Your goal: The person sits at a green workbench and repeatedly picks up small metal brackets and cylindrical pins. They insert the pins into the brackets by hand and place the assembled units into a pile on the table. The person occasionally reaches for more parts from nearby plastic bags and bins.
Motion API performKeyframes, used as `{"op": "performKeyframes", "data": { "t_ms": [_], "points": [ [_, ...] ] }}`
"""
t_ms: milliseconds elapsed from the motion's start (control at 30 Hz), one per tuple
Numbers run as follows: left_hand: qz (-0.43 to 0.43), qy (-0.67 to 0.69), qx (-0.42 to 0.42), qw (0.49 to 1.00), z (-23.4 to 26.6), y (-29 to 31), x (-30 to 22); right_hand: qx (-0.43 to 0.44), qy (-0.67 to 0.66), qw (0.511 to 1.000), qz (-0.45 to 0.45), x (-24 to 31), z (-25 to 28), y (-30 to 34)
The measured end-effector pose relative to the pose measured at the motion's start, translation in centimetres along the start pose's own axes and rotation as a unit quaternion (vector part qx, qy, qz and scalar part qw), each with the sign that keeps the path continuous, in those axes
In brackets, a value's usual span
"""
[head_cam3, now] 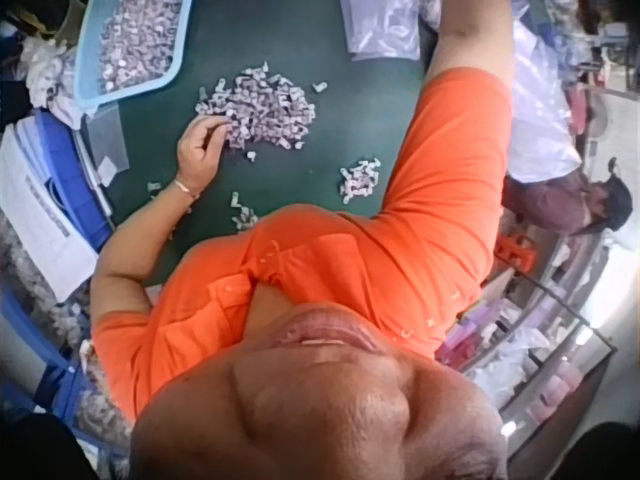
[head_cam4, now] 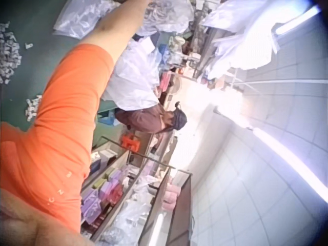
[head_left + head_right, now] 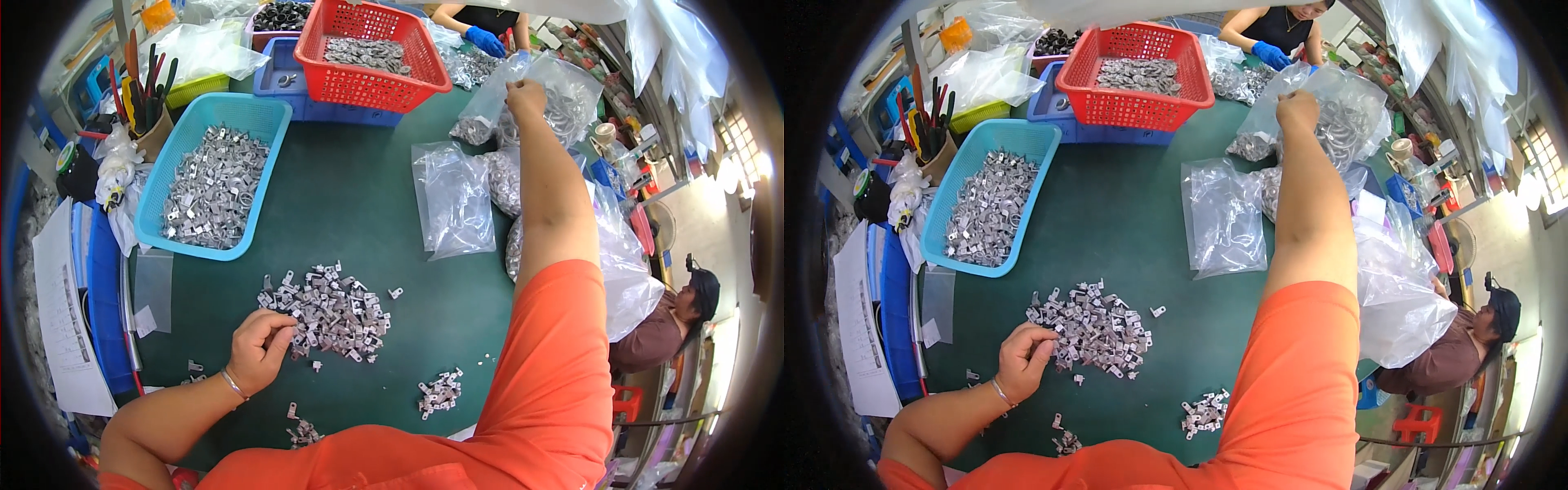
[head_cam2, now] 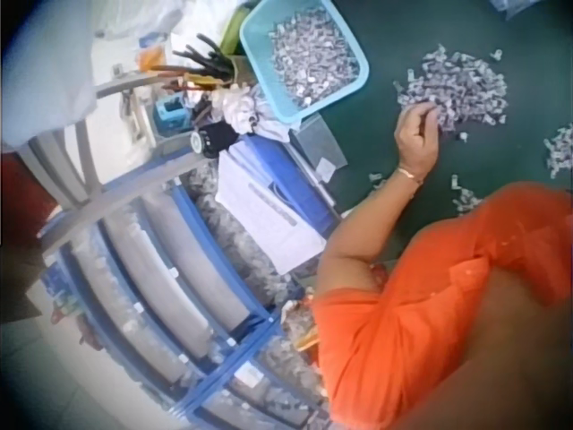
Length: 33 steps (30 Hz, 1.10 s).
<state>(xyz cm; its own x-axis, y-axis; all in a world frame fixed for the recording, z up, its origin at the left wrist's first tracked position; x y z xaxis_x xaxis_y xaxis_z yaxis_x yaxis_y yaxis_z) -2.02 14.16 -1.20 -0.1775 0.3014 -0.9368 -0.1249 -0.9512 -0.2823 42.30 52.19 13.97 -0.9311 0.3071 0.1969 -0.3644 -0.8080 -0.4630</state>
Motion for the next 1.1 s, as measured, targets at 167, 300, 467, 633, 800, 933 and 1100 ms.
{"op": "performKeyframes", "data": {
  "t_ms": [167,300,467,633,800,933,1100],
  "points": [
    [0.004,-0.003,0.005,1.0,0.1,-0.1,0.0,-0.055,0.0,0.998,0.011,0.1,1.9,1.1],
    [0.031,0.004,0.011,0.999,0.3,-0.1,-0.2,-0.114,-0.006,0.993,0.035,1.0,2.7,2.0],
    [0.001,0.01,0.003,1.0,0.1,-0.2,-0.2,-0.159,-0.085,0.984,0.009,1.0,3.8,1.4],
    [-0.015,0.004,-0.004,1.0,0.1,-0.1,0.0,-0.045,-0.075,0.996,0.014,2.5,2.2,1.7],
    [-0.015,0.001,-0.002,1.0,0.2,0.0,-0.2,0.03,-0.065,0.996,0.053,1.9,-0.7,1.5],
    [-0.008,0.014,-0.001,1.0,0.0,0.2,0.1,0.076,-0.023,0.995,0.056,2.6,0.3,3.1],
    [0.009,0.05,0.008,0.999,-0.5,0.1,0.3,0.166,-0.094,0.964,0.184,5.5,2.8,11.8]
  ]
}}
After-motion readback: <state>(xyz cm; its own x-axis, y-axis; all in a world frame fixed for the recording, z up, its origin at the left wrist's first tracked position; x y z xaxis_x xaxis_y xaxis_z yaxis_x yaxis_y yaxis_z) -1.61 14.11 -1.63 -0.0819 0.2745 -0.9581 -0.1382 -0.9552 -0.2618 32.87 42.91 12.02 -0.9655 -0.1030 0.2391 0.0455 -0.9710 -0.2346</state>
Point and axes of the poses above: each hand's wrist, its own y-axis away from the middle knuckle, its own z-axis out of the back of the hand, x = y × z, the point moved 3 cm from there along -y, towards the middle knuckle, and after that the axes turned 9 degrees about y, right-handed, at the moved point
